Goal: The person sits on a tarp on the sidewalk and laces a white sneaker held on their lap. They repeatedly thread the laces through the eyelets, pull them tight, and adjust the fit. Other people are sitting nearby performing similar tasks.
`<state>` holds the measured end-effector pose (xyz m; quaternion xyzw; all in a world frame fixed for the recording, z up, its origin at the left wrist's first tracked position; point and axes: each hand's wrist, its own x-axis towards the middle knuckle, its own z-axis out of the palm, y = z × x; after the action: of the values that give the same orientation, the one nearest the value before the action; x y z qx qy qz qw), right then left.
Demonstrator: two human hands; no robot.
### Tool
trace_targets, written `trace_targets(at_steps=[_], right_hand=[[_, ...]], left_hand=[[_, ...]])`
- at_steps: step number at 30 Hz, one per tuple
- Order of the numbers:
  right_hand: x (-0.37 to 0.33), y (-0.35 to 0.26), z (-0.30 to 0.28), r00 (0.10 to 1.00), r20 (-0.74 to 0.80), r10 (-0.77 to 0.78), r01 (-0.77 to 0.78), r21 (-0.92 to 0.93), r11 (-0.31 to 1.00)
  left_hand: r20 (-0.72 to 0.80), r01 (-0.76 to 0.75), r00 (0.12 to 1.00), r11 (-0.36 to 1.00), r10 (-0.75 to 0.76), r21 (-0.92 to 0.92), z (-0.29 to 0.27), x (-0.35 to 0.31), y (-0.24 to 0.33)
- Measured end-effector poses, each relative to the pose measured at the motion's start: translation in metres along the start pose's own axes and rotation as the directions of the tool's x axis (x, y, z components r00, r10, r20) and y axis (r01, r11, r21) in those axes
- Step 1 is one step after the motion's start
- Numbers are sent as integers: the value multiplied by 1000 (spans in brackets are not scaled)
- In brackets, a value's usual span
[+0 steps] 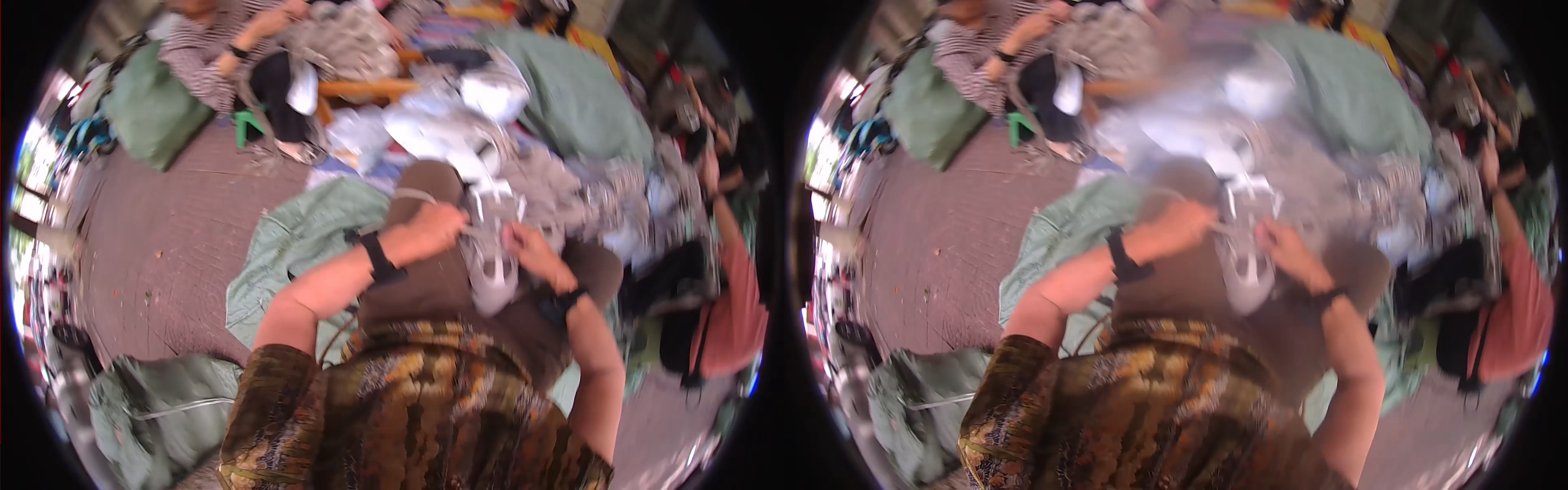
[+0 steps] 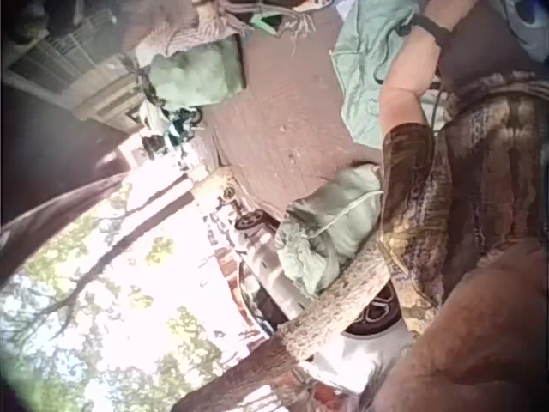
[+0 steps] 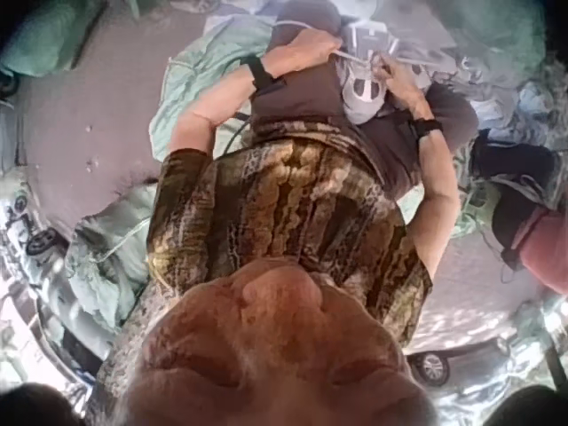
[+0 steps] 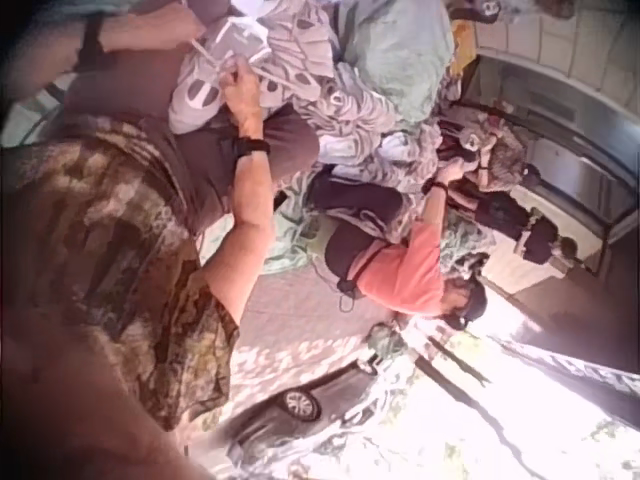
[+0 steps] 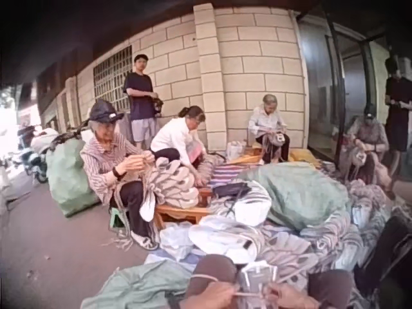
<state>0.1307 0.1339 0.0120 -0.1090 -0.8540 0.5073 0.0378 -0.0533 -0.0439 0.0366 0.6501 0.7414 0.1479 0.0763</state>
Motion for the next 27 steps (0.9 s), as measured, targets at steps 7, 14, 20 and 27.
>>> trace_targets(at_steps=[7, 14, 20, 27], right_hand=[[-1, -24, -9, 967, -191, -168, 94, -347, 933], [7, -17, -7, 980, -66, -190, 121, -565, 816], [14, -12, -19, 999, 5, -48, 45, -485, 874], [9, -2, -27, 997, -14, 82, -81, -341, 937]], left_hand=[[17, -30, 999, 997, 28, 71, 4, 5, 0], [26, -16, 1000, 995, 14, 99, 3, 8, 5], [51, -19, 999, 983, 10, 180, 5, 9, 8], [21, -17, 1000, 978, 13, 206, 1, 5, 15]])
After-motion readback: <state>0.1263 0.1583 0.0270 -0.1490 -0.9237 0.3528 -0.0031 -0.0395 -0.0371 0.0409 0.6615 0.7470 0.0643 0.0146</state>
